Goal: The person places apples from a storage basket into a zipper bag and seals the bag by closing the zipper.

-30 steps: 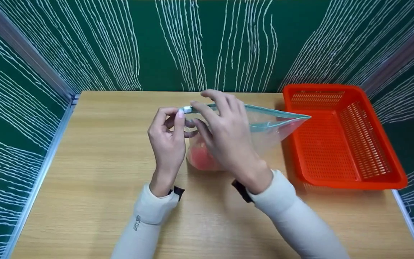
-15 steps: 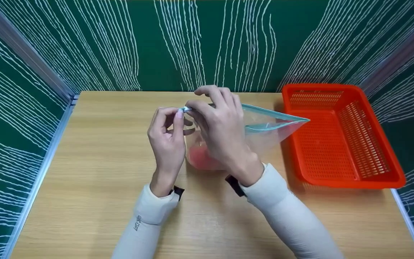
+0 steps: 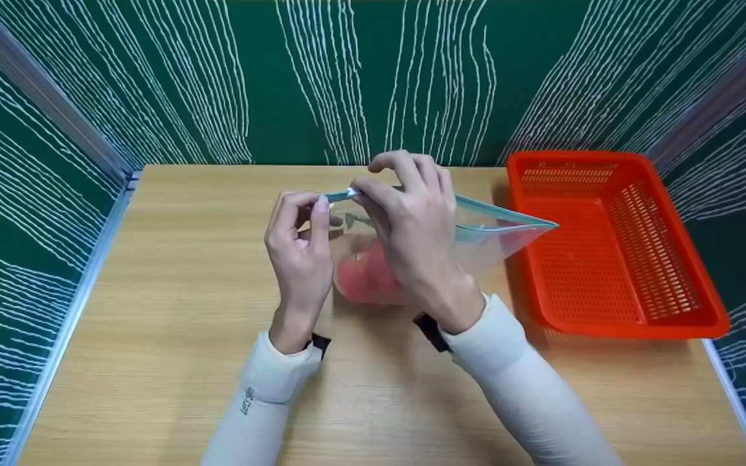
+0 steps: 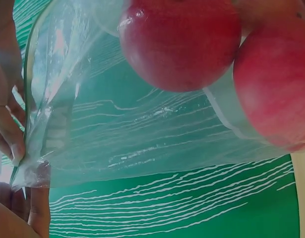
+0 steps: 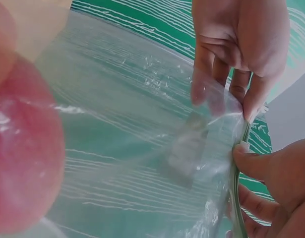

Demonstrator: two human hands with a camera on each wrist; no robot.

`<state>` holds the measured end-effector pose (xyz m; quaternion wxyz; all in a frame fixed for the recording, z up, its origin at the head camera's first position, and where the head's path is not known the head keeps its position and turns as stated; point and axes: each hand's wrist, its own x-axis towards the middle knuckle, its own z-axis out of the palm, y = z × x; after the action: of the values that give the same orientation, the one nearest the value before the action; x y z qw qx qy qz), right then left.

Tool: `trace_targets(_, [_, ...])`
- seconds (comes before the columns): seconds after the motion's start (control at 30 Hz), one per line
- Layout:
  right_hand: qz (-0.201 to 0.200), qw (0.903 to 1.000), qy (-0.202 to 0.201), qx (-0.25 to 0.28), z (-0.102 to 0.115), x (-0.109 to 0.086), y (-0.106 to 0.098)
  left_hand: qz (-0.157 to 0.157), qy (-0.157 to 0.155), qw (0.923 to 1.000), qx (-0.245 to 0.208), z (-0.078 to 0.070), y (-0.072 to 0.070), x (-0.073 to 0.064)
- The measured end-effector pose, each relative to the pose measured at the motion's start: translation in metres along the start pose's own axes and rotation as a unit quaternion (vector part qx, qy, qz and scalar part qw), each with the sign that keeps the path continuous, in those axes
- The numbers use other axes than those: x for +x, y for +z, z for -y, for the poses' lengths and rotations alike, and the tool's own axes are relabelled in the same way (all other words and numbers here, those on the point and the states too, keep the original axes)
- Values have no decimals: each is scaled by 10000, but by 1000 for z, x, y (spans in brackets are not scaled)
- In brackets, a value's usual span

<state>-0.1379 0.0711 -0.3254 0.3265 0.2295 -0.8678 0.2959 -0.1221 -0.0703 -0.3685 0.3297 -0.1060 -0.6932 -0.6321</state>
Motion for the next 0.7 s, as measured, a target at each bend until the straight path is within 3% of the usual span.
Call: trace_targets(0.7, [-64,9994,257,-205,-26,-11,-21,-321,137,9991,234,3,-1,2])
